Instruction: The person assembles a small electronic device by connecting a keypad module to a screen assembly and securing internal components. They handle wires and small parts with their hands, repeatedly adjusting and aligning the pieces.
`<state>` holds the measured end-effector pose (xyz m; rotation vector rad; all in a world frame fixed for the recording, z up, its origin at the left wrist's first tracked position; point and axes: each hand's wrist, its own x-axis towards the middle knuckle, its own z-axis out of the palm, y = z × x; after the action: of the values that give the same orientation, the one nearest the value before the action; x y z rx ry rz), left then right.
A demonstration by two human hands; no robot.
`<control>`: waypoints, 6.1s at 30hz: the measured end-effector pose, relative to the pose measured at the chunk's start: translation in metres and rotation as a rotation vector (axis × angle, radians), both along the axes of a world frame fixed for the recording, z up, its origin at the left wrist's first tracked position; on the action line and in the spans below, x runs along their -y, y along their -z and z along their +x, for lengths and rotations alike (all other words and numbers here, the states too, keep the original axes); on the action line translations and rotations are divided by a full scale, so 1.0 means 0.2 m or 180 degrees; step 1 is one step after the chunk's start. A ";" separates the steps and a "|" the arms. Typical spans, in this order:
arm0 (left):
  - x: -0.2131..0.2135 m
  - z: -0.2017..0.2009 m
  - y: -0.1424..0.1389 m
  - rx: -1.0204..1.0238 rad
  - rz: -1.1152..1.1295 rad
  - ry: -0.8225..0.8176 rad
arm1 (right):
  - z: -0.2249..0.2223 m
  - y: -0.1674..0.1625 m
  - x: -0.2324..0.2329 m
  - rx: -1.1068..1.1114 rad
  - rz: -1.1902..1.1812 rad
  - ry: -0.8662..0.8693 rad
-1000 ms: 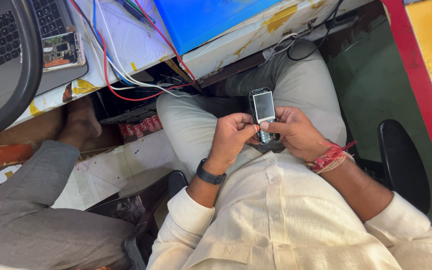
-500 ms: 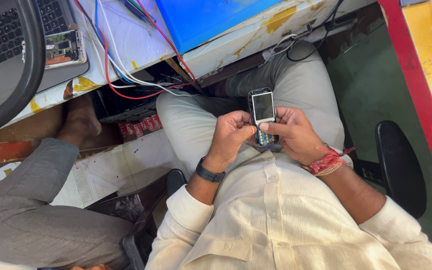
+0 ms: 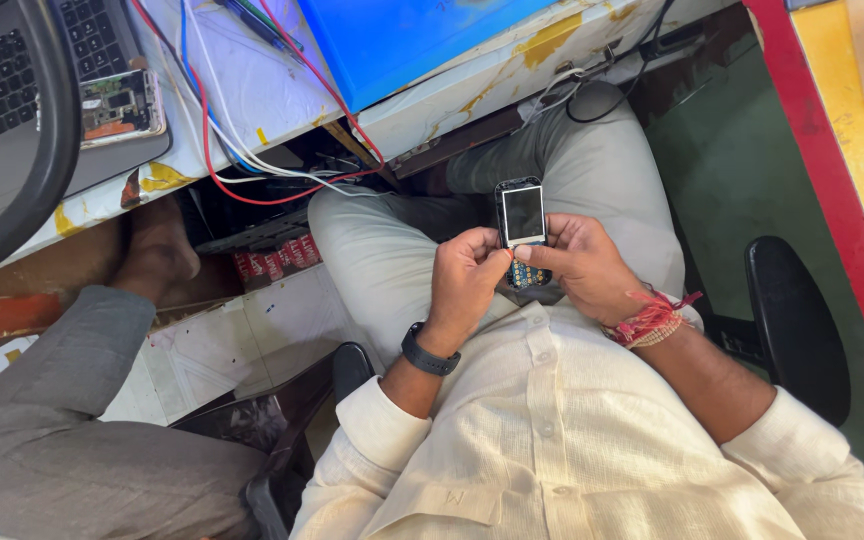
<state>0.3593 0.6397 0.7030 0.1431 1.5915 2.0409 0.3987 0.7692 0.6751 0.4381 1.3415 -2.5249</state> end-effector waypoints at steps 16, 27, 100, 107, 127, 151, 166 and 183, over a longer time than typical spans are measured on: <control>0.08 0.02 0.02 0.0335 0.1088 0.0194 | 0.07 0.02 0.00 -0.0174 -0.0118 0.0077; 0.10 0.05 0.07 0.0209 0.0496 0.0123 | 0.05 0.05 0.06 -0.0347 0.0101 0.0126; -0.04 0.05 0.11 0.0719 -0.0306 0.0125 | 0.03 0.16 -0.04 0.0276 0.0084 -0.0460; 0.03 0.01 0.09 0.0859 0.0232 0.0438 | 0.02 0.15 -0.04 0.0214 -0.0539 -0.0534; 0.03 0.01 0.09 0.0851 0.0730 0.0836 | 0.06 0.20 -0.06 0.0107 -0.0512 -0.0705; 0.03 0.03 0.10 0.0793 -0.0318 0.0044 | 0.06 0.20 0.06 0.0527 0.0891 -0.0787; 0.02 0.10 0.13 0.0667 -0.0226 -0.0095 | 0.12 0.17 0.09 0.0490 0.1056 -0.0631; -0.02 0.11 0.05 0.0448 -0.0186 0.0045 | 0.14 0.11 0.03 0.0349 0.0699 -0.0410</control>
<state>0.3810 0.6445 0.6925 -0.0107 1.5565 1.9466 0.4263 0.7635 0.6521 0.5072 1.5576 -2.2272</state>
